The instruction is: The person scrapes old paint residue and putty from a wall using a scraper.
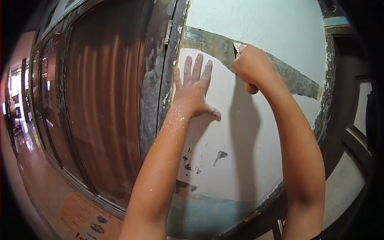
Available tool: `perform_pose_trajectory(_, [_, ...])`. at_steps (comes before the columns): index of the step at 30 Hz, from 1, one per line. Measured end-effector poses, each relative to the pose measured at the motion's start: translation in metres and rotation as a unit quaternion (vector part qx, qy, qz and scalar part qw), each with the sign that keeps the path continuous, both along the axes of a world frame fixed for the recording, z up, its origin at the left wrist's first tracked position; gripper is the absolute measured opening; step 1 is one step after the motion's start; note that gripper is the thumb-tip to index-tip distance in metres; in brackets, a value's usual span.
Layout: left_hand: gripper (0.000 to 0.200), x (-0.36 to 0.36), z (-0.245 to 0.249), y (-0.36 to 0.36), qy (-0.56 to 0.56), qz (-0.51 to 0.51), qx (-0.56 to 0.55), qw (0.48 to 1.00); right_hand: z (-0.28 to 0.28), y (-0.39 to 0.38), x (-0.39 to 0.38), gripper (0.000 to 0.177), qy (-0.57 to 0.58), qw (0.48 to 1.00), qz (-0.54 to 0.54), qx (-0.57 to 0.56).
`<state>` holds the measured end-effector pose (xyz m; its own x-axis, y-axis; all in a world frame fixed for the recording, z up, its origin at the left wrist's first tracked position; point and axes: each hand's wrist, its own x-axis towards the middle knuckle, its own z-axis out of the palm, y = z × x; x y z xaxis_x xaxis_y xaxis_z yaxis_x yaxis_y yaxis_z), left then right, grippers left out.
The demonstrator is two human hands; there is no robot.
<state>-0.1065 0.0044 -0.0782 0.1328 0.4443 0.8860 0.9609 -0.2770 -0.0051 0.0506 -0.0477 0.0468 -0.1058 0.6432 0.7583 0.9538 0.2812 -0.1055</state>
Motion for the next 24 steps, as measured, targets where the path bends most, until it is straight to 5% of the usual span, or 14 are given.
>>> perform_pose_trajectory(15, [0.172, -0.002, 0.002, -0.004, -0.008, -0.001, -0.018, 1.000, 0.006, 0.003, -0.011, 0.026, -0.020, 1.000, 0.001, 0.006])
perform_pose_trajectory(21, [0.173, -0.002, 0.004, -0.008, -0.007, 0.006, -0.043, 0.999, -0.016, 0.004, -0.003, 0.051, -0.024, 0.999, -0.015, 0.016])
perform_pose_trajectory(24, [0.164, -0.002, 0.006, -0.010, 0.007, 0.027, -0.051, 0.998, -0.041, 0.002, 0.015, 0.047, 0.001, 0.995, 0.102, 0.018])
